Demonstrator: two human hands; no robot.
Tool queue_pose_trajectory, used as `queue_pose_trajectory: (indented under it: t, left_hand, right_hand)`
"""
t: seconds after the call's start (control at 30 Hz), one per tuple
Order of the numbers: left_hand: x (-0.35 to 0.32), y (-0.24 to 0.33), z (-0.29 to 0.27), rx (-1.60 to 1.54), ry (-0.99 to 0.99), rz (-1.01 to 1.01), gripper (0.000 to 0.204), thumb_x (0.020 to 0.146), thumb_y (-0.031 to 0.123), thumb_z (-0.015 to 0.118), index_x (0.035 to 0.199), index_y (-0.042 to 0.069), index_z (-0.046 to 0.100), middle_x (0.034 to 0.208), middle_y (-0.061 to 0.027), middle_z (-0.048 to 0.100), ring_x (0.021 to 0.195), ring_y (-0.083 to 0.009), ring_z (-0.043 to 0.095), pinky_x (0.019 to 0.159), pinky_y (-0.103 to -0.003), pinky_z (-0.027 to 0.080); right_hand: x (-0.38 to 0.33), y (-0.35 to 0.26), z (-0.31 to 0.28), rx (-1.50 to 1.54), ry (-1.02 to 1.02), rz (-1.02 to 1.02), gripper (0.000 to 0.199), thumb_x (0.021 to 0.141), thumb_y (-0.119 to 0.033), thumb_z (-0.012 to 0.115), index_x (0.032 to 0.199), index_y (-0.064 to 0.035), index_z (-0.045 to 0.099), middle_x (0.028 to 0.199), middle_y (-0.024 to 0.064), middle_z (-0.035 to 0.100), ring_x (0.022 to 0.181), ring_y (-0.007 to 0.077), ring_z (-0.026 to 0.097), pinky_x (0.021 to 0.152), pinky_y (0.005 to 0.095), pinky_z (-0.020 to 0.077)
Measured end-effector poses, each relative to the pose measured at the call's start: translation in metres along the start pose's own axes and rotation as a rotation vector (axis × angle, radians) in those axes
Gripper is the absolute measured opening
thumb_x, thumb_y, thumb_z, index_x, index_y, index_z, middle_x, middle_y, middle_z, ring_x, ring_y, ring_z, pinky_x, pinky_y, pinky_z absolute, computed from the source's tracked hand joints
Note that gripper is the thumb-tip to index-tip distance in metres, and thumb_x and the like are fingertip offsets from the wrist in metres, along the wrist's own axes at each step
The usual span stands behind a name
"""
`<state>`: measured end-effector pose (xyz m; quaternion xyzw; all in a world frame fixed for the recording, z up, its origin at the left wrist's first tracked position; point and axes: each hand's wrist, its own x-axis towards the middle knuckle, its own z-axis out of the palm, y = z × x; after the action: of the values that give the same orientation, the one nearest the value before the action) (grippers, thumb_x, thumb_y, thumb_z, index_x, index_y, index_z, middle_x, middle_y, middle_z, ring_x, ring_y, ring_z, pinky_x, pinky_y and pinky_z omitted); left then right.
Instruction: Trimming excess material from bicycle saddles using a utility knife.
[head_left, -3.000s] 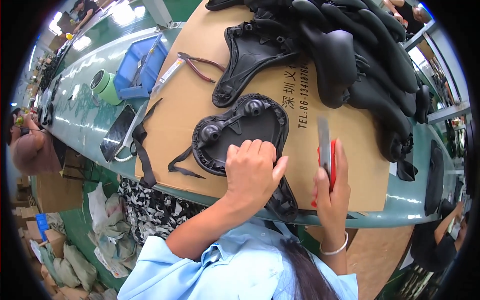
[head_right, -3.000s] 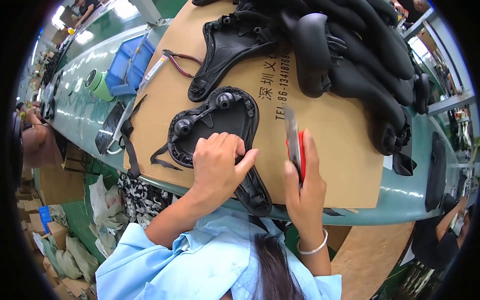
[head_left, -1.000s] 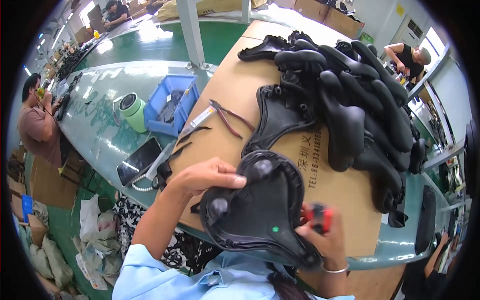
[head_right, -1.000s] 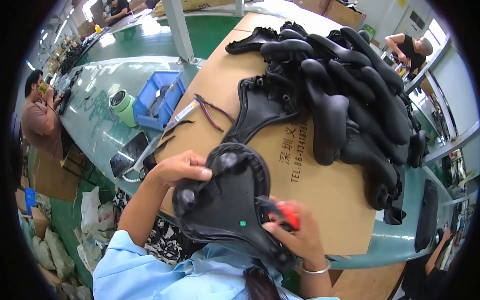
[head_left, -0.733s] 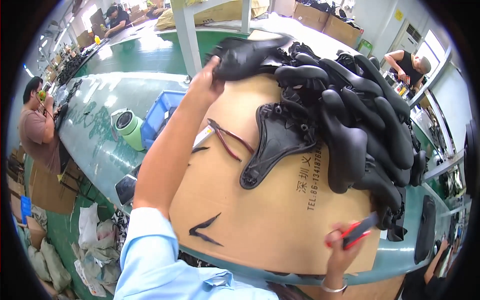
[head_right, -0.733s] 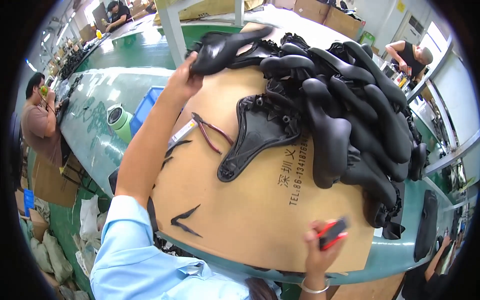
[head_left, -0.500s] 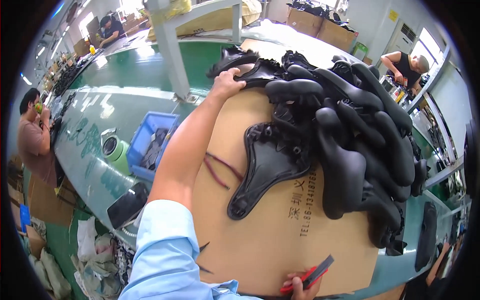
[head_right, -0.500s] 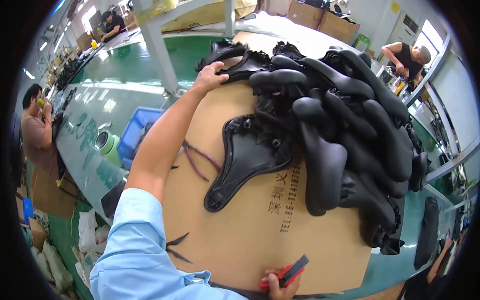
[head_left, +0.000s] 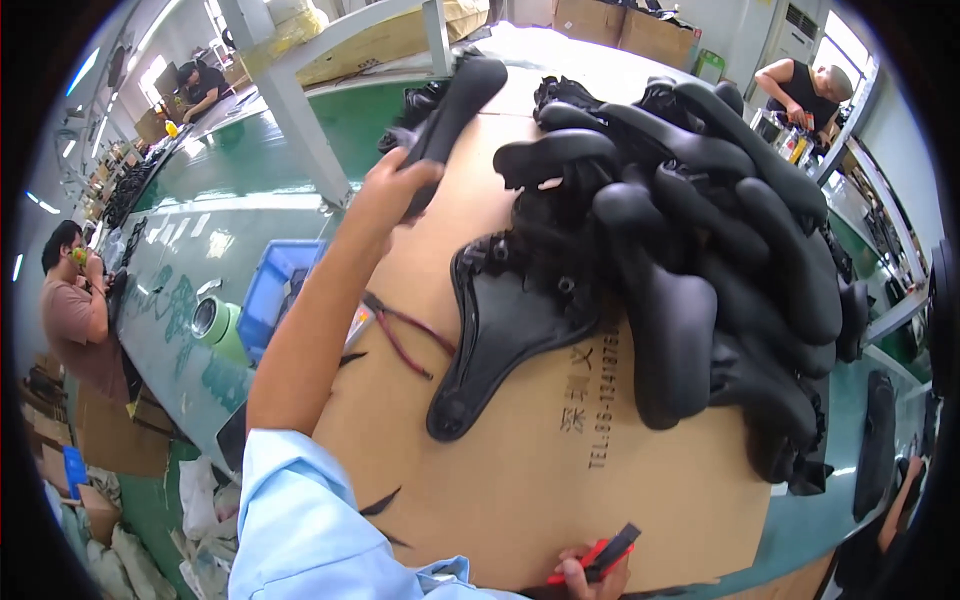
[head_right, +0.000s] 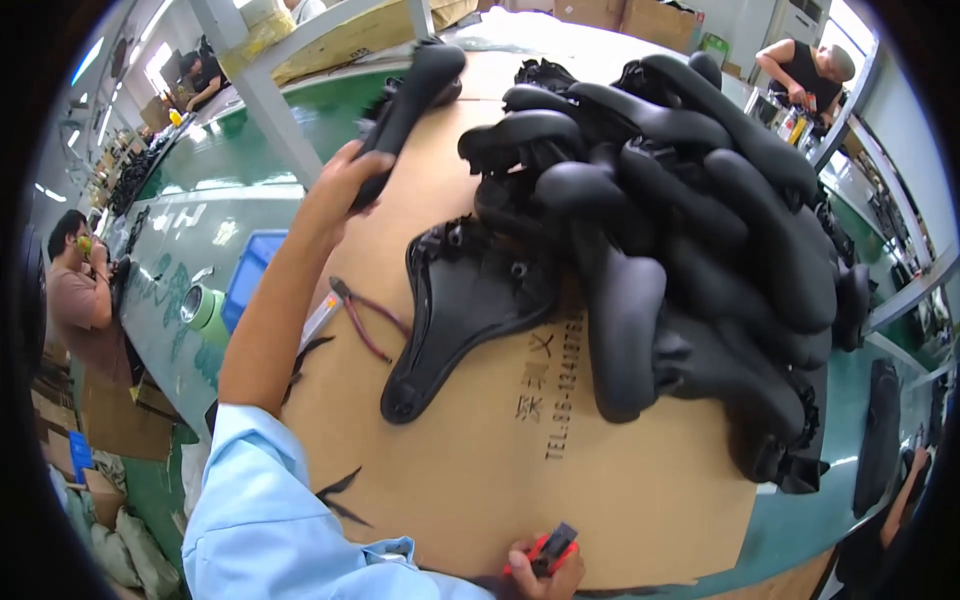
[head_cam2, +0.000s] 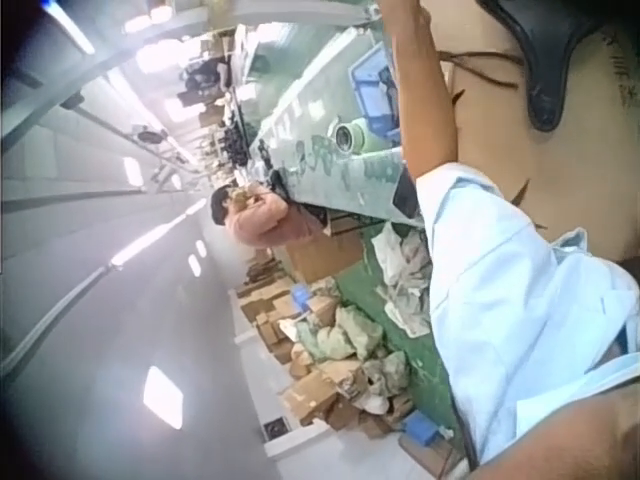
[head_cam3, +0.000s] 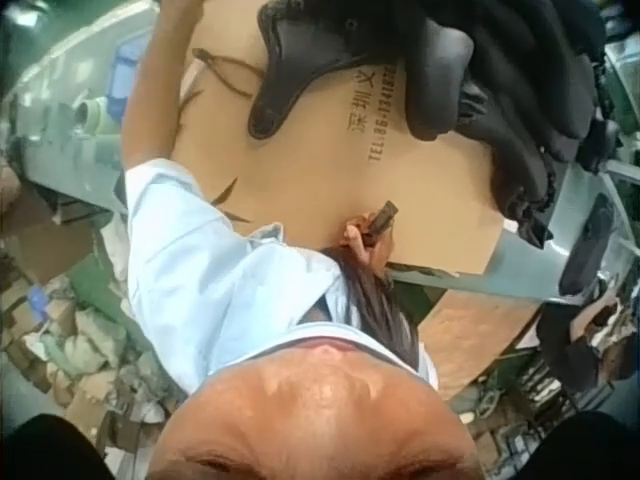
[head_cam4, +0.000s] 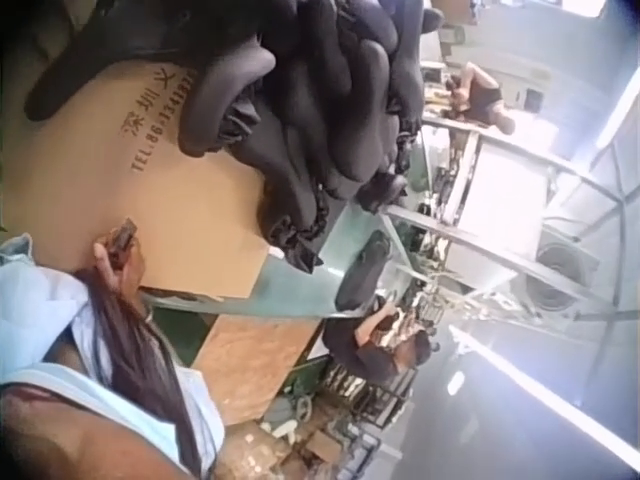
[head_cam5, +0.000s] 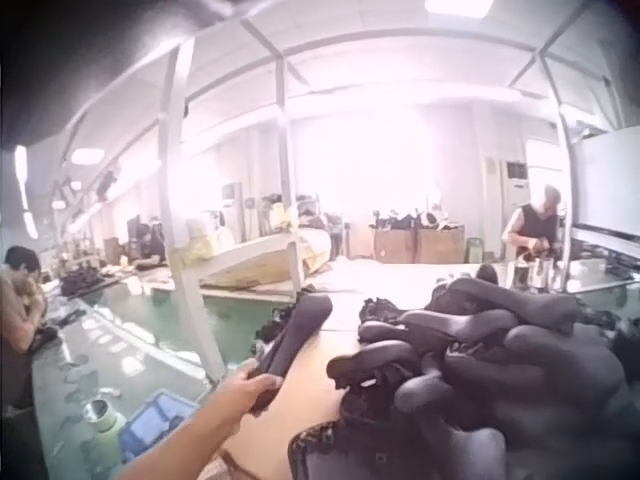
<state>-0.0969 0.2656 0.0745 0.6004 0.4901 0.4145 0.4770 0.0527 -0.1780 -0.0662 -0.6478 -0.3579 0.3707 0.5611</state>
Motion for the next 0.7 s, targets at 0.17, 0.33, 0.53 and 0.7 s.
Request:
queue_pose_trajectory:
  t: [0.17,0.33,0.53,0.7]
  left_hand:
    - [-0.209,-0.041,-0.026,0.397,0.118,0.263,0.040,0.068,0.022,0.078,0.077,0.003,0.043,0.074,-0.0052,0.037,0.067,-0.0199,0.039,0.061,-0.032,0.035]
    - [-0.366,-0.064,0.010,0.424,0.063,0.027,0.039,0.072,0.028,0.081,0.081,0.004,0.051,0.090,-0.0103,0.043,0.082,-0.0229,0.046,0.069,-0.037,0.042]
    - [-0.385,-0.044,0.066,0.134,-0.617,-0.006,0.026,0.087,0.023,0.067,0.105,0.005,0.063,0.086,-0.0146,0.058,0.060,-0.0228,0.063,0.054,-0.030,0.050]
    - [-0.355,-0.017,0.088,0.288,-0.329,0.532,0.023,0.080,0.023,0.073,0.070,0.006,0.063,0.061,-0.0051,0.051,0.052,-0.0224,0.054,0.048,-0.034,0.041]
  right_hand:
    - [0.005,-0.013,-0.001,-0.032,0.026,-0.055,0.026,0.083,-0.009,0.068,0.100,0.0003,0.051,0.075,0.0083,0.066,0.060,0.0136,0.063,0.055,0.0282,0.0518]
    - [0.009,-0.036,0.014,0.009,-0.057,0.048,0.035,0.082,-0.015,0.073,0.105,0.0024,0.053,0.082,0.0085,0.066,0.074,0.0144,0.064,0.070,0.0290,0.0515]
    - [0.015,-0.082,-0.002,-0.151,-0.080,-0.007,0.040,0.080,-0.014,0.075,0.113,0.0001,0.057,0.097,0.0099,0.068,0.086,0.0134,0.063,0.079,0.0287,0.0495]
    - [-0.002,-0.086,-0.042,-0.260,0.012,0.130,0.031,0.080,-0.014,0.074,0.104,-0.0012,0.059,0.084,0.0043,0.066,0.080,0.0096,0.060,0.076,0.0248,0.0477]
